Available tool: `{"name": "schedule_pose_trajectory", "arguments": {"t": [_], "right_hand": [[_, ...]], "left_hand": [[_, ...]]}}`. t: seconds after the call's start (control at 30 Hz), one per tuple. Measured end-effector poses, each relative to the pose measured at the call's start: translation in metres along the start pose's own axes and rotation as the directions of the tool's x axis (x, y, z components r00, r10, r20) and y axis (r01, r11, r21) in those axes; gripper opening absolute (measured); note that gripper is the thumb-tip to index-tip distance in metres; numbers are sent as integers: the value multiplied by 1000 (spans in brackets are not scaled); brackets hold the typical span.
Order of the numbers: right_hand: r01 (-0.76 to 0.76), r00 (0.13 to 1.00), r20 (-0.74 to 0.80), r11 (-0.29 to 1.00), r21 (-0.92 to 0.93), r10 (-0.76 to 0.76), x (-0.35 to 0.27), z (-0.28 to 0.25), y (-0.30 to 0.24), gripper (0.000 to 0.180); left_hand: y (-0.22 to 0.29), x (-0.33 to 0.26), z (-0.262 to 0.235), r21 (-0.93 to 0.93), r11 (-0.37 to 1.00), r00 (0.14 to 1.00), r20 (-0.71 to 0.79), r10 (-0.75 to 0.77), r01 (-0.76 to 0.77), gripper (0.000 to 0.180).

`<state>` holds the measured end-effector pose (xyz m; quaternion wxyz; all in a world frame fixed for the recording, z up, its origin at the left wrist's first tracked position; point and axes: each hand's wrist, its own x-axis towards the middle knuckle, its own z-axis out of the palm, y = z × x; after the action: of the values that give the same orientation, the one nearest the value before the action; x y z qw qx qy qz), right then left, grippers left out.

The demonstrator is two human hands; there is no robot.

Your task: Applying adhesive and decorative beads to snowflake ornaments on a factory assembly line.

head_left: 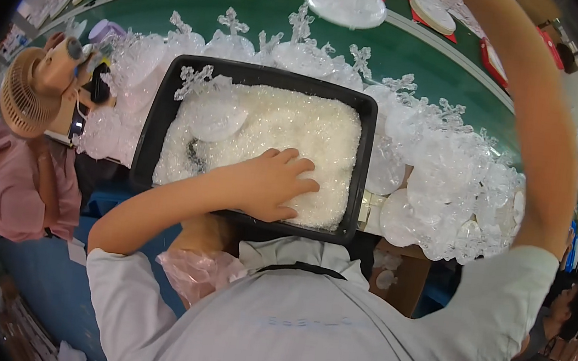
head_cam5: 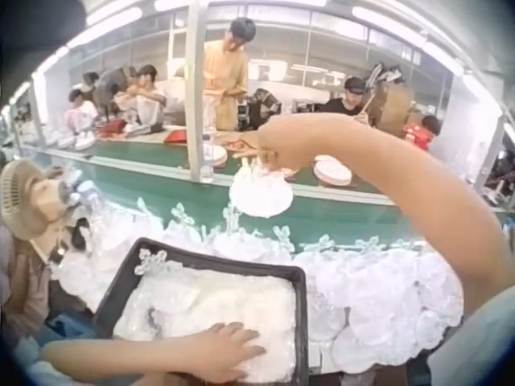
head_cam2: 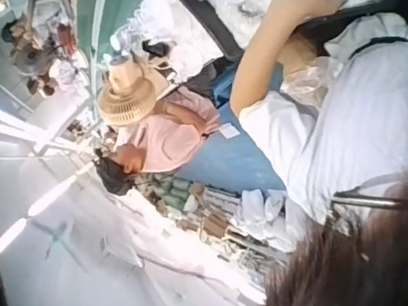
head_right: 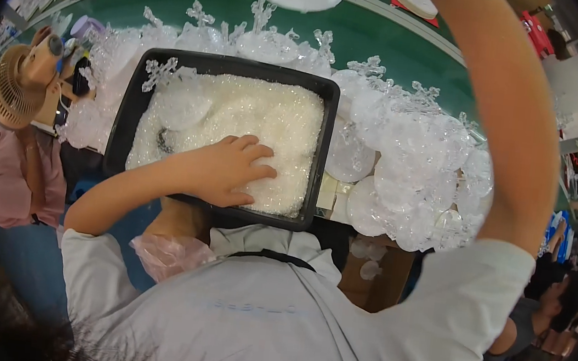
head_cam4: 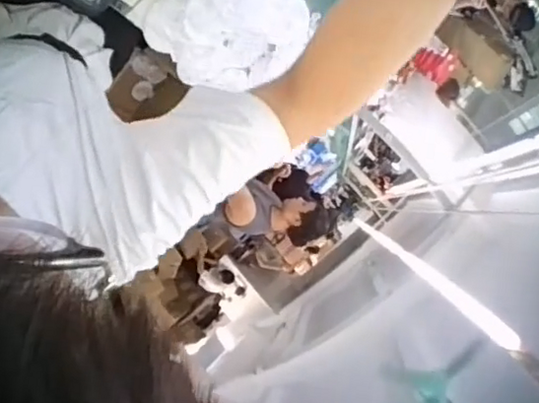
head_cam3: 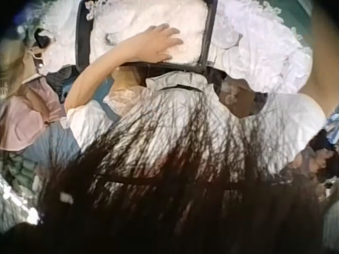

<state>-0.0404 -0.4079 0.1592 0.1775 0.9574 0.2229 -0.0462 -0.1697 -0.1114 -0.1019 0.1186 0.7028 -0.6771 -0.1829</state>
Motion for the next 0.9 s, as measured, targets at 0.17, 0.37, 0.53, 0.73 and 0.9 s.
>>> {"name": "schedule_pose_trajectory", "arguments": {"t": [0.17,0.37,0.53,0.73,0.9], "right_hand": [[569,735,-441,822,-11,-515,-60,32,-124,6],[585,808,136,808,-73,-573,-80,92,-186,4],[518,842,92,844,143,-532,-87,106,-177,4],[408,901,20,862,300,-434,-99,108,-179,8],[389,899,75,864,320,-432,-95,111,-182,15]], "left_hand": [[15,-29,-16,-28,953,945,-127,-302,301,75],[10,-33,-14,-191,732,752,62,-656,654,96],[-2,-11,5,-324,783,805,-98,-585,530,91],[15,-7,-5,-397,821,800,-275,-533,411,88],[19,-13,1,-219,730,747,-14,-665,647,86]]}}
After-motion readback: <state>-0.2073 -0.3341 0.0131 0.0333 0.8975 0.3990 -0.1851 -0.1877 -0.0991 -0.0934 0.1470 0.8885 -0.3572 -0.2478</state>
